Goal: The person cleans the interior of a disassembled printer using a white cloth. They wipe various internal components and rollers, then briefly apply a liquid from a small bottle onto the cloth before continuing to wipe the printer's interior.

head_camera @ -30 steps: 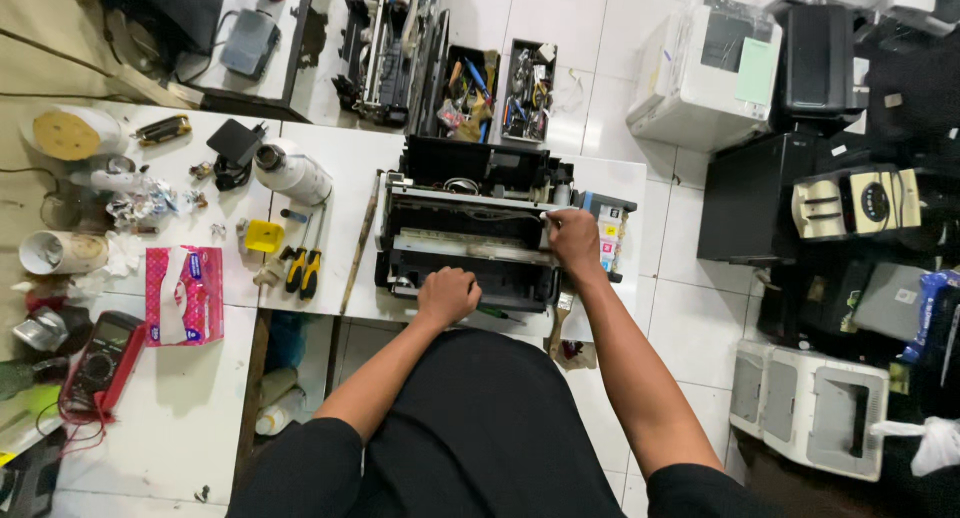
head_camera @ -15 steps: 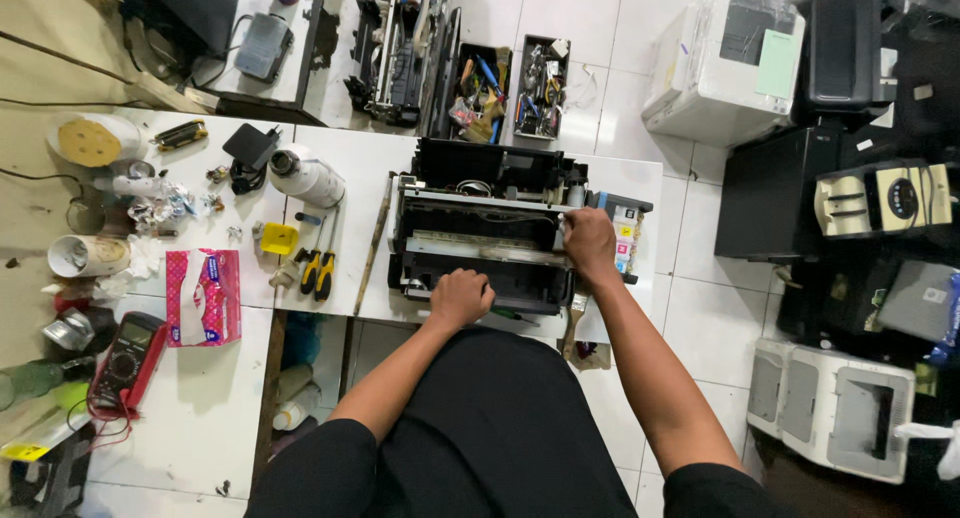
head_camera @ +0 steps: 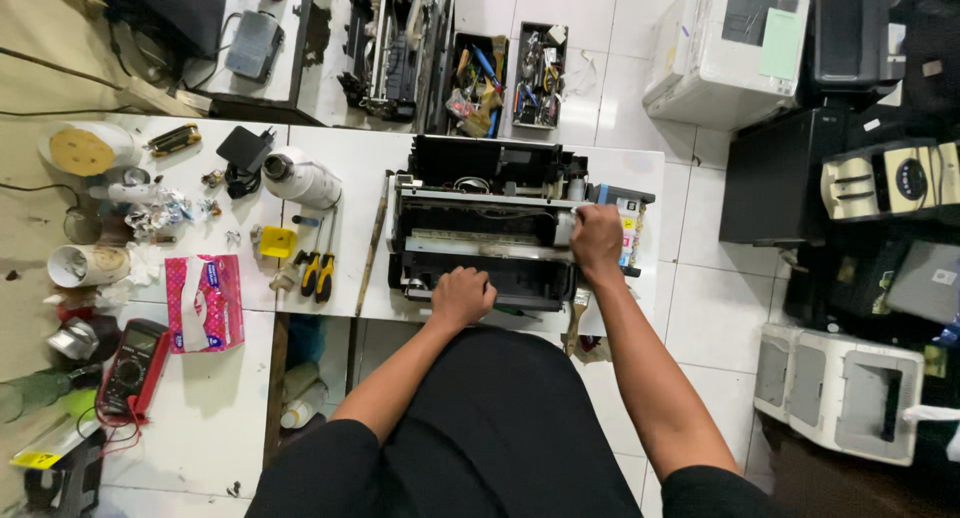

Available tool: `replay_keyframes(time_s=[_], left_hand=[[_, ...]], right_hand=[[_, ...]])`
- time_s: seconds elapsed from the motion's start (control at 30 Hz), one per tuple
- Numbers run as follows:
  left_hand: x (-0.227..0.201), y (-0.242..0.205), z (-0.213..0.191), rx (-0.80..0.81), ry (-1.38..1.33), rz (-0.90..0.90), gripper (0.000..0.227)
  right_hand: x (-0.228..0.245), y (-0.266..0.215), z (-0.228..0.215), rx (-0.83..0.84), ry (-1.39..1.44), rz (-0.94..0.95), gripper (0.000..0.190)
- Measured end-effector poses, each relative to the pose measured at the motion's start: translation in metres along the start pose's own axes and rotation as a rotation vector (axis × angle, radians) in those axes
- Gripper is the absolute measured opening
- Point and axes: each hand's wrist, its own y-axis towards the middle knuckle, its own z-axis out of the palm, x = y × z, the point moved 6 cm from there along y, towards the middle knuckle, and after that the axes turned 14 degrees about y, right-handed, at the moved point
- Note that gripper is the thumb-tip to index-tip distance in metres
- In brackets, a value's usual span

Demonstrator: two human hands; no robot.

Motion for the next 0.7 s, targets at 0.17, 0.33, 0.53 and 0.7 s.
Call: replay_keyframes(time_s=[0.17, 0.33, 0.53, 0.7], left_hand=[[-0.001, 0.002, 0.004, 0.017, 0.013, 0.007, 0.034], [0.0, 0.001, 0.003, 0.11, 0.023, -0.011, 0.036], [0.001, 0.004, 0.009, -0.05, 0.03, 0.015, 0.034], [0.004, 0.003, 0.019, -0.041, 0.048, 0.012, 0.037]], right_hand=[[0.087, -0.011, 0.022, 0.021, 0.069, -0.115, 0.011], [0.091, -0.011, -0.014, -0.003, 0.172, -0.175, 0.008], [0.013, -0.005, -0.008, -0.035, 0.047, 0.05, 0.012], [0.07, -0.002, 0.004, -0.001, -0.017, -0.178, 0.008]])
